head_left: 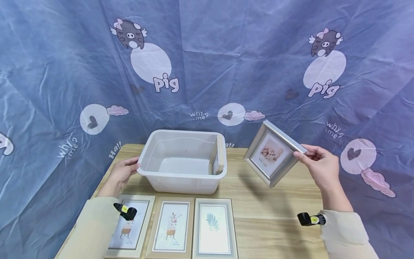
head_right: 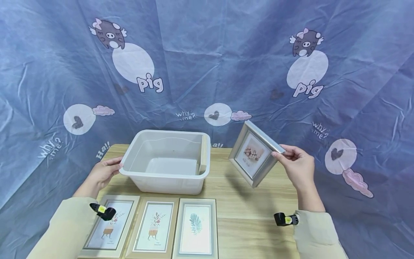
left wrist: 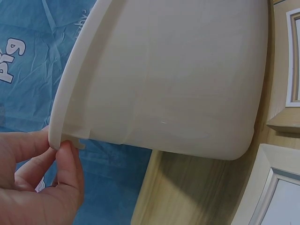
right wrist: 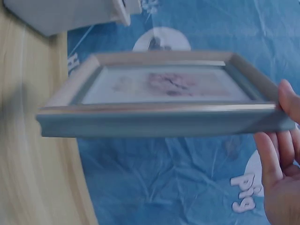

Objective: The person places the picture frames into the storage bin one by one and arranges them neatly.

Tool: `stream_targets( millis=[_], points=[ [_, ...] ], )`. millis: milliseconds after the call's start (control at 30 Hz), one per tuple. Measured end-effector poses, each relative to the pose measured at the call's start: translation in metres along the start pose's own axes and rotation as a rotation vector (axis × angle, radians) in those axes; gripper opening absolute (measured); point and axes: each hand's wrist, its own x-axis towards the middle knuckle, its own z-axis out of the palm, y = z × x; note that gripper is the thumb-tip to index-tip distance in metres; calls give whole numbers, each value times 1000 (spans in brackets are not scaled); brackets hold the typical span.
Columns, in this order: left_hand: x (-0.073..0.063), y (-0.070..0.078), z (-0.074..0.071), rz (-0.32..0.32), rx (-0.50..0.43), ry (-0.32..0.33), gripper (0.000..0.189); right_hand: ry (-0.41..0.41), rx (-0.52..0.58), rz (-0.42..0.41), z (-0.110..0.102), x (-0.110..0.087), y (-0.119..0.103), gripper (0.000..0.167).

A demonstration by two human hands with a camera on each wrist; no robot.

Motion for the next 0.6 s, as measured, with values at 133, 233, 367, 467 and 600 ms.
stream_targets(
  millis=[133,233,367,467,600],
  points=[
    [-1,0,0,4,2,-3,48,132,74,8,11,0,-11,30],
    [-1,0,0,4,6,-4,47,209,114,-12,19,0,-18,31],
    [-1,0,0,4,-8,-4,48,287,201,-67,29,1,-30,32],
    [-1,-1,0,2,-17,-4,49,338,238,-104,37,1,-39,32],
    [0,-1,-1,-4,4,-2,48,389,239,-129,49,2,-51,33]
  ],
)
